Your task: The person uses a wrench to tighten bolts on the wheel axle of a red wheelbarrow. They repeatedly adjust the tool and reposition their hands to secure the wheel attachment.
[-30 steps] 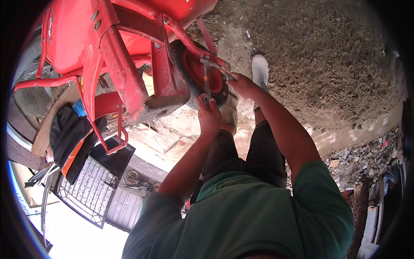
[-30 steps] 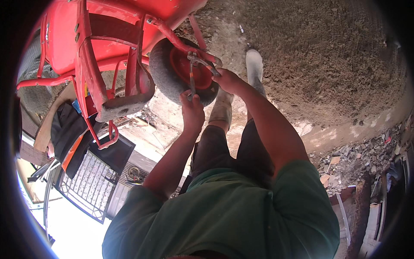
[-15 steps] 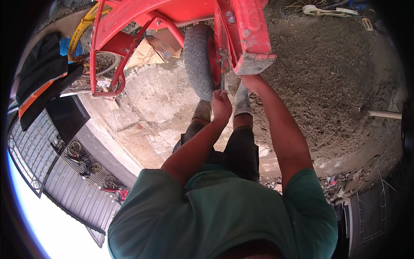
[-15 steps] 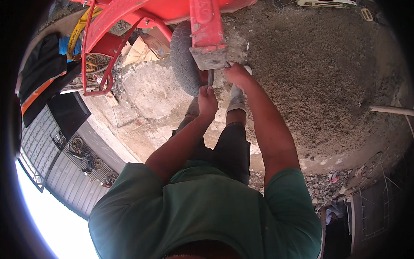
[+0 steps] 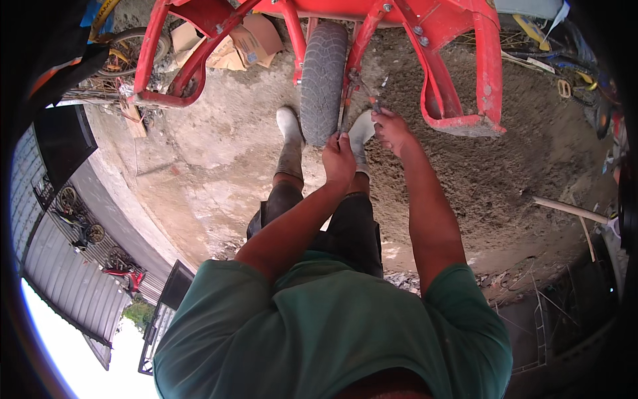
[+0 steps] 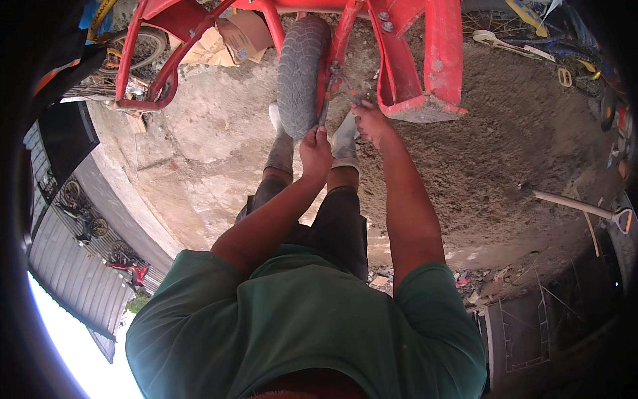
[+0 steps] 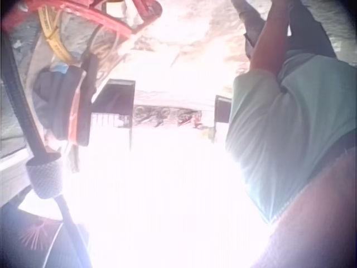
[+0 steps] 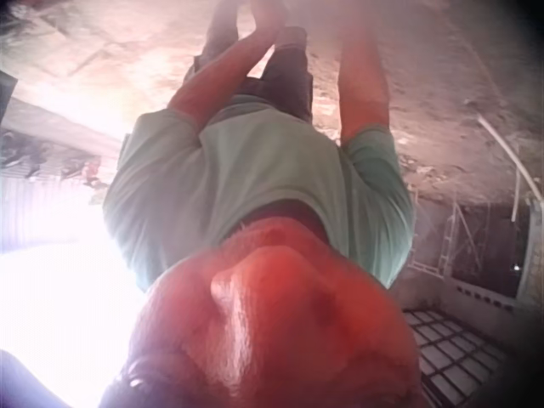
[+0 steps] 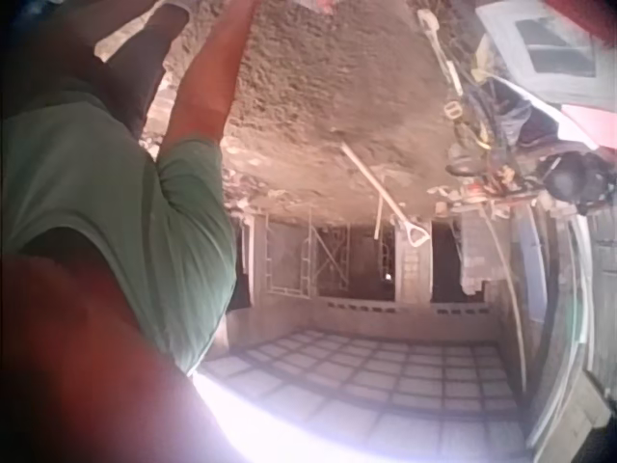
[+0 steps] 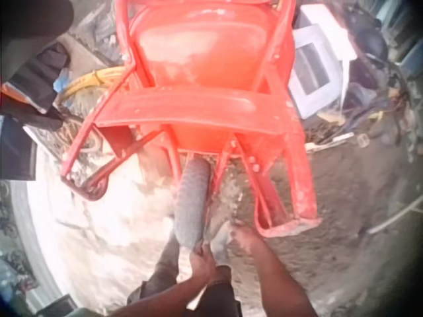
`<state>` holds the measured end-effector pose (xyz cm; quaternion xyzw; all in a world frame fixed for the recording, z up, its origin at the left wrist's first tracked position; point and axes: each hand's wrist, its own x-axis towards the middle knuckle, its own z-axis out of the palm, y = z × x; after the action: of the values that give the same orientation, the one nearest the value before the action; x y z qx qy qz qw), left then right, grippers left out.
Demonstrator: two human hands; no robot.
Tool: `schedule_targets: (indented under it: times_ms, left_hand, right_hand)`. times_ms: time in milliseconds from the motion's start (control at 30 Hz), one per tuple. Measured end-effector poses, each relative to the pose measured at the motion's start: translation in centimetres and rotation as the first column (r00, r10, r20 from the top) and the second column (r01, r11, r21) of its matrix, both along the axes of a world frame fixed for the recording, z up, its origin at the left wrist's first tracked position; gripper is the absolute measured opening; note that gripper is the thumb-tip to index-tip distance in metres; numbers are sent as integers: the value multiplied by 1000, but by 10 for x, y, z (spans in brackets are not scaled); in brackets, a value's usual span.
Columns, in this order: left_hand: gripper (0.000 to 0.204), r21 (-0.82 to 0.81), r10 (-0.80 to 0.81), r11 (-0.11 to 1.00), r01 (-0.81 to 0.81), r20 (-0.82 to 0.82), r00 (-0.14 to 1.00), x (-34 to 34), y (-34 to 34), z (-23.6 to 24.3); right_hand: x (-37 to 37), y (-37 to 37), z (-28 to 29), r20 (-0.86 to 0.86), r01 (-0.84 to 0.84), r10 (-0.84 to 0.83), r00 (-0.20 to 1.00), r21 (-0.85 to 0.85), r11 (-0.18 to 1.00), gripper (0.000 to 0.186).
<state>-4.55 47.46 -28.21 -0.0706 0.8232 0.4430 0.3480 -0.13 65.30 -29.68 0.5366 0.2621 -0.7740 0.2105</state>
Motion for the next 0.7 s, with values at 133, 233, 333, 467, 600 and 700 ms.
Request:
schedule_targets:
  times_ms: [133, 233, 333, 467, 600, 700]
  left_hand:
    - [31, 61, 44, 997, -54, 166, 985, -9, 15, 29]
    - [33, 25, 62, 997, -67, 163, 985, -13, 21, 42]
    - [35, -49, 61, 997, -52, 206, 977, -15, 8, 28]
    - [37, -161, 168, 980, -118, 342, 924, -19, 15, 36]
    - [39, -139, 235, 971, -194, 397, 887, -16, 14, 33]
    - [42, -125, 280, 960, -250, 445, 851, -17, 18, 35]
  right_hand:
    - [1, -2, -3, -12, 19, -19, 1000, -10, 1000, 16]
    - [-2, 1, -2, 4, -50, 49, 999, 38, 998, 19]
    - [-7, 8, -9, 40, -196, 192, 981, 166, 966, 34]
    - [-13, 23, -8, 143, -419, 394, 908, 277, 864, 56]
    - [-26, 27, 10, 196, -520, 481, 854, 321, 792, 52]
    - [-29, 27, 12, 172, -558, 542, 822, 430, 710, 44]
